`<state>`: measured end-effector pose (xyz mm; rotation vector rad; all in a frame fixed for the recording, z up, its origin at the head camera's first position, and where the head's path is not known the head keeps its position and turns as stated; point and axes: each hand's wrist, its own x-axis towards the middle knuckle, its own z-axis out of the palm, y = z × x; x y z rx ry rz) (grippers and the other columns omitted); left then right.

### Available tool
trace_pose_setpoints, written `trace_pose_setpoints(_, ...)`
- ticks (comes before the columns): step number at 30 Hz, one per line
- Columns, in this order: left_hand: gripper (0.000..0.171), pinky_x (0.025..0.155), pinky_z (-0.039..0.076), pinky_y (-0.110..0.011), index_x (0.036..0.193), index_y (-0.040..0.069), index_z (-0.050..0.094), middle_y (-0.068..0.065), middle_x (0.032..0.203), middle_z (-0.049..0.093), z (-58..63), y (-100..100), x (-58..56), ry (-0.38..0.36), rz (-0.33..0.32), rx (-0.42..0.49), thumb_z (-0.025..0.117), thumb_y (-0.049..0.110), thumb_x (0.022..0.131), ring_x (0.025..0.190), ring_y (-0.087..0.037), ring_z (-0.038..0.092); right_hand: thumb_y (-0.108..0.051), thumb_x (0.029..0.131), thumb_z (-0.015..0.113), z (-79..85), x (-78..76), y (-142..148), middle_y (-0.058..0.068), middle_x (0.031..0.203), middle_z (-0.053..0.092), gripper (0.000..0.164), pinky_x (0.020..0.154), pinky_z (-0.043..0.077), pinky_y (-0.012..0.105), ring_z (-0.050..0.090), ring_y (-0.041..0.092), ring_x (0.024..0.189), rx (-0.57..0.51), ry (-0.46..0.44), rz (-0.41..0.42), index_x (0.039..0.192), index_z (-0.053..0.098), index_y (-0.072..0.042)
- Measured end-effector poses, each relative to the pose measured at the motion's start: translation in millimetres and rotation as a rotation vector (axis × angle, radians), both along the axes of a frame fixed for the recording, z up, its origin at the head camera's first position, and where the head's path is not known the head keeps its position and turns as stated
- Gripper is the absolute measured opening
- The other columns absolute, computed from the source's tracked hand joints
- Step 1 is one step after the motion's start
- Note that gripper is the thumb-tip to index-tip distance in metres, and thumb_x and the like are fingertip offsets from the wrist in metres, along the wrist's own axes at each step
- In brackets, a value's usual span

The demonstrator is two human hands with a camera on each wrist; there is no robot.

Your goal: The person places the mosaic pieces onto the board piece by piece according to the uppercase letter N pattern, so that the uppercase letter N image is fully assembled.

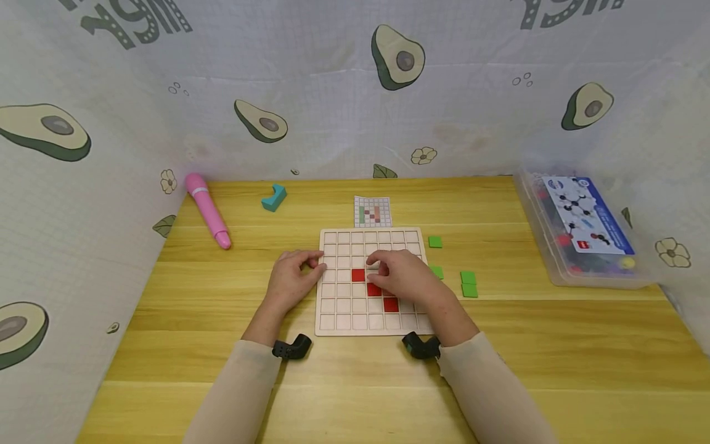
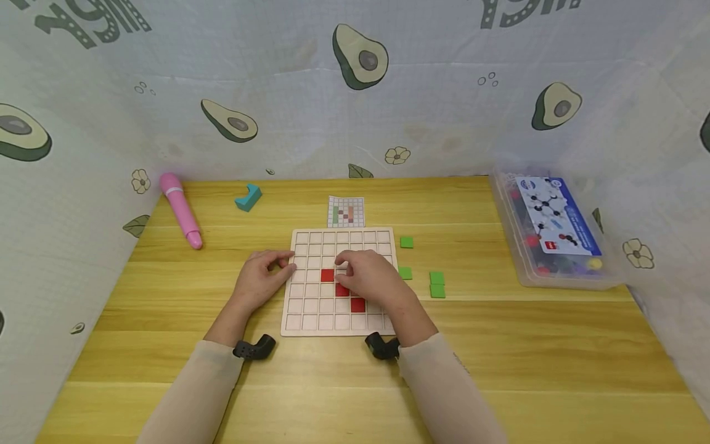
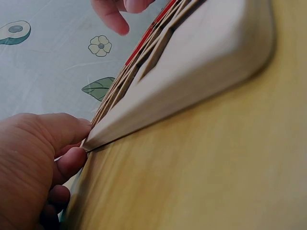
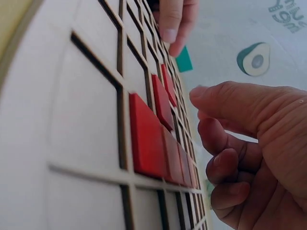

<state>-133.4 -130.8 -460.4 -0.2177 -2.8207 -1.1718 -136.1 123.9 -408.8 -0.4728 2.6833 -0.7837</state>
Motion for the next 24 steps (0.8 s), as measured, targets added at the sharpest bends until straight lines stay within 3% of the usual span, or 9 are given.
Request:
trace_pose_setpoints(6,0.029,0.082,0.038,-0.033,0.119,0.011,0.076,0.000,0.090,0.068,0.4,-0.2,-0.7,-0.005,-0.003,-0.009,0.073,0.026,0.094,0.090,-0.020,0.051,-0.026,0.094,0.070,2.3,-1.0,24.1,-0.001,0.082,0.061,0.029,0.067,0.044,0.029,0.053,0.015,0.072,-0.026,0.015,-0.036,0.121,0.071,-0.015)
trace_pose_setpoints(13,0.029,0.082,0.037,-0.033,0.119,0.012,0.076,0.000,0.090,0.068,1.3,-0.1,0.0,-0.015,0.003,-0.008,0.073,0.026,0.094,0.090,-0.020,0.050,-0.027,0.096,0.070,1.1,0.4,55.5,0.004,0.088,0.060,0.032,0.066,0.044,0.030,0.053,0.019,0.077,-0.025,-0.055,-0.136,0.127,0.068,-0.017)
trace_pose_setpoints(24,0.028,0.082,0.038,-0.033,0.118,0.012,0.076,-0.001,0.090,0.068,1.6,0.9,0.7,-0.004,0.004,-0.005,0.075,0.025,0.093,0.090,-0.021,0.051,-0.027,0.097,0.069,-1.6,6.8,111.1,0.006,0.094,0.061,0.035,0.071,0.043,0.032,0.052,0.020,0.080,-0.010,-0.046,-0.207,0.129,0.066,-0.012)
